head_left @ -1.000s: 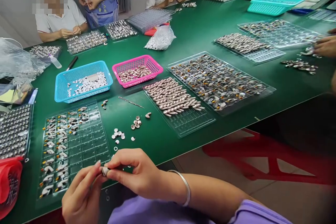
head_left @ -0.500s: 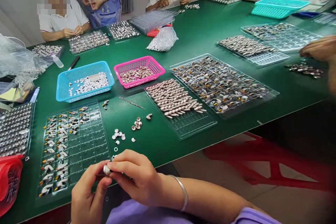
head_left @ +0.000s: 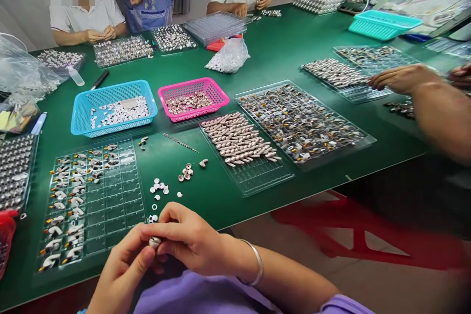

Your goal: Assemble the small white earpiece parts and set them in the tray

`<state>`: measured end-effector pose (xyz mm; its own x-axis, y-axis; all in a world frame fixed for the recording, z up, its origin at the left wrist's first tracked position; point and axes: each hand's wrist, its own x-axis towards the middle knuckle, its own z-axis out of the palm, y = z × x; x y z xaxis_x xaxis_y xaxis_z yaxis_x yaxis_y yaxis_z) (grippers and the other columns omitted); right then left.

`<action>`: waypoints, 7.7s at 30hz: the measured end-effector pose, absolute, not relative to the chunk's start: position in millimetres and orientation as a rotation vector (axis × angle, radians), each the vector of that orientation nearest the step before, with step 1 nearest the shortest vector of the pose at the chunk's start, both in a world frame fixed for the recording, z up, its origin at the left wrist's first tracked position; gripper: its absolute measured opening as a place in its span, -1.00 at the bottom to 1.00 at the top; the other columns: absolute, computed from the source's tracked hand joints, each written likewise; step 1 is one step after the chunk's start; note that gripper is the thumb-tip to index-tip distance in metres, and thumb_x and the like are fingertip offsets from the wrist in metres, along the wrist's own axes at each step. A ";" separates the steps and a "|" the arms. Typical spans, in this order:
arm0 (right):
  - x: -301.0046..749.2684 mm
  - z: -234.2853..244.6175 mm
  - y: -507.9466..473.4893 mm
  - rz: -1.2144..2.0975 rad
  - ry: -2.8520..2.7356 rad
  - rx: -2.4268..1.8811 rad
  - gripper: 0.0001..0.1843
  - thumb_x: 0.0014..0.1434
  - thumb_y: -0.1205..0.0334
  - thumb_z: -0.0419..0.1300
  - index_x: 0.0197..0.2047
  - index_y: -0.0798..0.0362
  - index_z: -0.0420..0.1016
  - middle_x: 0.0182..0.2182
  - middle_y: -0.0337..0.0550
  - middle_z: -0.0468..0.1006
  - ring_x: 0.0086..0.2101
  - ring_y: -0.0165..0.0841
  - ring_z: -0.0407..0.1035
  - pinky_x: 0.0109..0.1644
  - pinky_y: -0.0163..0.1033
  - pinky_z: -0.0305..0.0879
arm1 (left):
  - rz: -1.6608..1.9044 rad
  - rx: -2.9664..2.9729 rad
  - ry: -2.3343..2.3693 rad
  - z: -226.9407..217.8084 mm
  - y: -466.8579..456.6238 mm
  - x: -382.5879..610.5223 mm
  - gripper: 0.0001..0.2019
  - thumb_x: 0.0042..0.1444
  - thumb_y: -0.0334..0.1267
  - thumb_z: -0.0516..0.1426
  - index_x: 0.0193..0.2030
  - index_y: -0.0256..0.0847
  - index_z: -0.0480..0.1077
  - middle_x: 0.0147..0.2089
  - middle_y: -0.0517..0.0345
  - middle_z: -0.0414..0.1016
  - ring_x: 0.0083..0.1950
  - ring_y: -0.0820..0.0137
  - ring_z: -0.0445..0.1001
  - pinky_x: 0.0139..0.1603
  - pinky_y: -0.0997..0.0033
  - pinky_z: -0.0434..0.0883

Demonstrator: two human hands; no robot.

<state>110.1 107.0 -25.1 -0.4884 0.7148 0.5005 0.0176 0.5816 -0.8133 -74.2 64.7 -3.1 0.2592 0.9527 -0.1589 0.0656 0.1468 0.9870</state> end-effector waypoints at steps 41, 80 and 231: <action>111.0 -41.1 94.0 2.246 -0.635 -0.579 -0.73 -0.15 0.29 0.53 -0.34 0.13 0.63 -0.44 -0.21 0.63 -0.42 -0.47 0.53 -0.25 -0.39 0.48 | 0.993 2.840 1.371 -17.6 51.6 -69.5 -0.78 0.22 -0.58 0.02 -0.14 -0.35 0.46 -0.36 -0.01 0.62 -0.31 0.33 0.56 -0.17 0.36 0.46; 116.5 -36.4 89.8 2.209 -0.799 -0.485 -0.81 0.04 0.36 0.43 -0.22 0.13 0.61 -0.35 -0.19 0.61 -0.31 -0.47 0.54 -0.16 -0.40 0.44 | 0.958 2.838 1.487 -14.9 39.3 -65.5 -0.75 0.16 -0.64 0.01 -0.15 -0.39 0.44 -0.36 -0.02 0.63 -0.35 0.28 0.56 -0.25 0.30 0.44; 122.6 -17.6 91.3 2.426 -0.883 -0.848 -0.61 -0.20 0.14 0.53 -0.39 0.18 0.52 -0.54 -0.25 0.57 -0.50 -0.48 0.48 -0.33 -0.35 0.42 | 0.836 2.404 1.444 -7.3 27.6 -53.4 -0.71 0.13 -0.61 -0.09 -0.23 -0.19 0.33 -0.51 0.21 0.40 -0.54 0.45 0.40 -0.52 0.57 0.34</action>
<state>122.6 91.3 -17.6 -0.7252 0.5612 -0.3990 -0.1737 -0.7098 -0.6827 -53.4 27.6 -7.3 0.3572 0.8624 0.3586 0.7403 -0.4955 0.4543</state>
